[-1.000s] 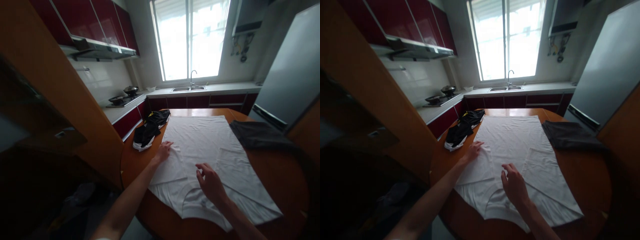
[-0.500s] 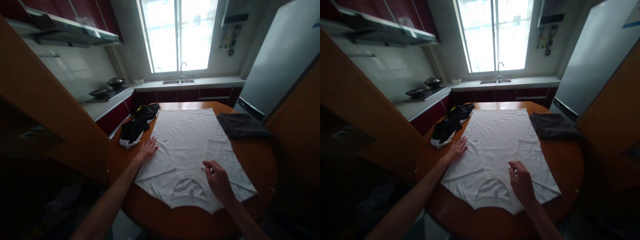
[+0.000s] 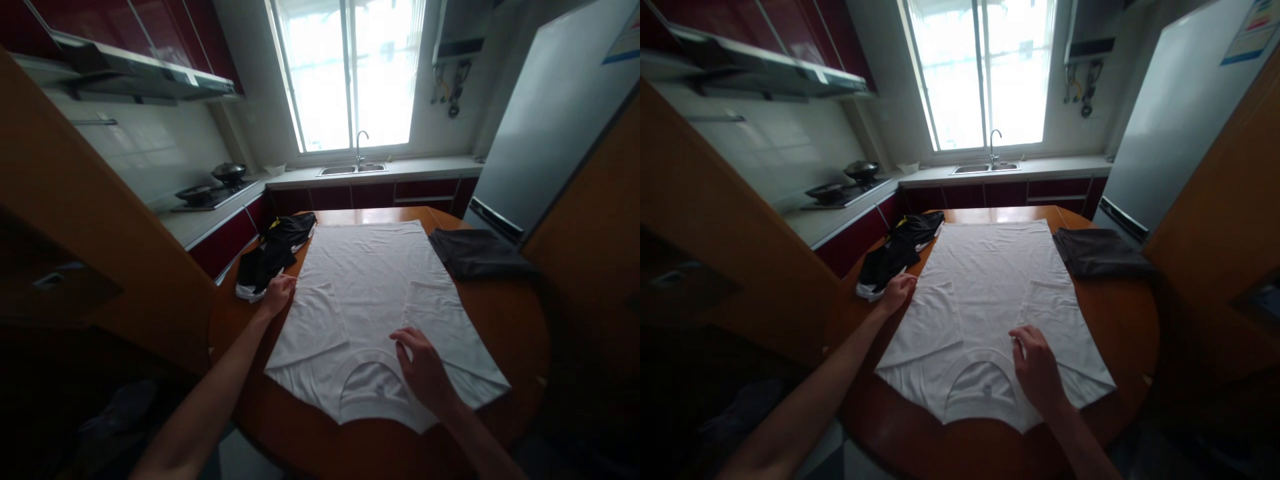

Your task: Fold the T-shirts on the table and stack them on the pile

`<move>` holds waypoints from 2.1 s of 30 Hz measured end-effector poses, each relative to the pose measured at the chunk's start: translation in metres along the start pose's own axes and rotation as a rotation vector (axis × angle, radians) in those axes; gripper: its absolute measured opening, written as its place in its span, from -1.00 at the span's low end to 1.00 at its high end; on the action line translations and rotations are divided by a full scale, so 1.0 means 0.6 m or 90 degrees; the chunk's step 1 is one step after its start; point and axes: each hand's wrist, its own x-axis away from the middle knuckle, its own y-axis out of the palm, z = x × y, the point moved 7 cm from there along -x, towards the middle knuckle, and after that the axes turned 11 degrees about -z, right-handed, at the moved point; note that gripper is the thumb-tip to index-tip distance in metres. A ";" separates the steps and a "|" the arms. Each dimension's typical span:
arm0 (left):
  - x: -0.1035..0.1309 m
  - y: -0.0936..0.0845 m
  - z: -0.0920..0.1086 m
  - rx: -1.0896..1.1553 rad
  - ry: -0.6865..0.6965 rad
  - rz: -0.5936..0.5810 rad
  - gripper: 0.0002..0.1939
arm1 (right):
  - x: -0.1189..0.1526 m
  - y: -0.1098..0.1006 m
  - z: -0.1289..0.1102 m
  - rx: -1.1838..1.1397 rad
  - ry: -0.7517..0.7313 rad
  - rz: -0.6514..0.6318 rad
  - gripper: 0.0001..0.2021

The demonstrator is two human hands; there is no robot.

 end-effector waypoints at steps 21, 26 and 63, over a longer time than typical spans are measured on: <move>0.041 0.112 0.145 -0.202 0.106 -0.250 -0.32 | -0.002 0.154 -0.139 0.120 -0.160 -0.393 -0.41; 0.031 0.130 0.147 -0.200 0.038 -0.299 -0.32 | -0.039 0.065 -0.045 0.171 -0.019 -0.190 -0.50; 0.072 0.111 0.102 -0.251 -0.119 -0.135 -0.27 | -0.123 -0.049 0.244 0.415 0.312 -0.065 -0.34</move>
